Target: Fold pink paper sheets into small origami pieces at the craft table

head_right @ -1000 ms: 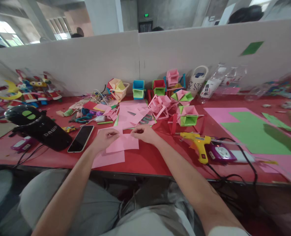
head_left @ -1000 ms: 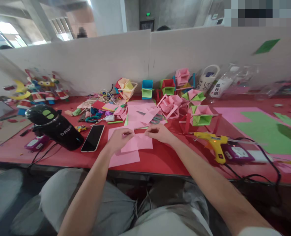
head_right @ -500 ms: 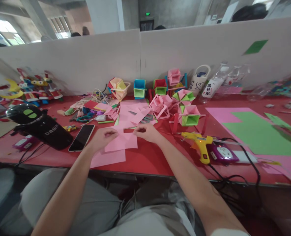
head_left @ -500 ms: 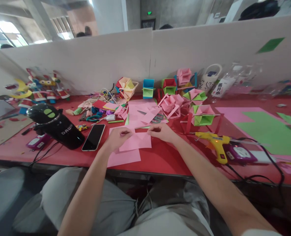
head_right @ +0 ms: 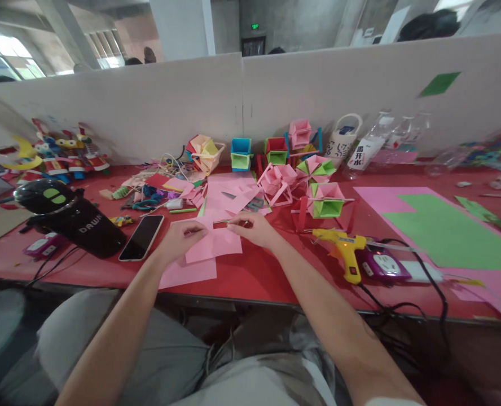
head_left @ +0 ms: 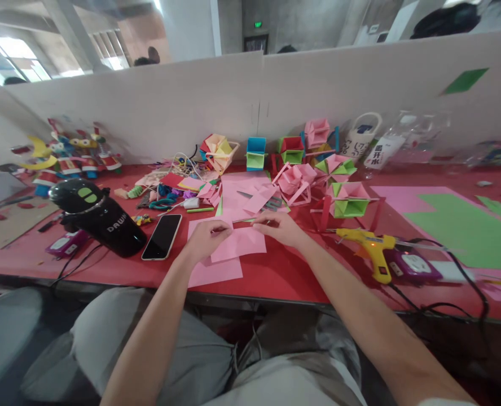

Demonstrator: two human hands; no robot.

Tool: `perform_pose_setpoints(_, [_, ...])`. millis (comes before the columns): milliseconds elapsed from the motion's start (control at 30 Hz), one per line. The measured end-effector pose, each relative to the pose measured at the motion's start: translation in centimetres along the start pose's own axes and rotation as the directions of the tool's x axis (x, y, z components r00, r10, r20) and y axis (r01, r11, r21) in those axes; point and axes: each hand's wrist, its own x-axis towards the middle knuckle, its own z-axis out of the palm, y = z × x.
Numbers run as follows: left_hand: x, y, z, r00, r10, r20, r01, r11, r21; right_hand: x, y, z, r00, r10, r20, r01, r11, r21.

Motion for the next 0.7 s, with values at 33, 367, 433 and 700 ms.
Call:
perform_pose_setpoints(33, [0.0,0.0,0.3,1.0,0.005,0.009,-0.005,1.0,0.003,0.0,0.0,0.3,1.0,-0.005,0.023,0.005,1.0,0.001])
perform_pose_setpoints(367, [0.3,0.0,1.8,0.997,0.045,0.069,-0.053,0.991,0.125,-0.1,-0.3,1.9,0.994,-0.015,0.104,0.018,1.0,-0.023])
perform_pose_setpoints(433, [0.4,0.2,1.9,0.997,0.046,0.067,-0.055,0.99,0.132,-0.1,-0.3,2.0,0.995,-0.015,0.097,0.018,0.999,-0.027])
perform_pose_setpoints(700, [0.3,-0.3,1.2,0.997,0.025,0.077,-0.031,0.996,0.08,-0.2,-0.7,1.5,0.992,-0.108,0.063,0.113,0.99,-0.082])
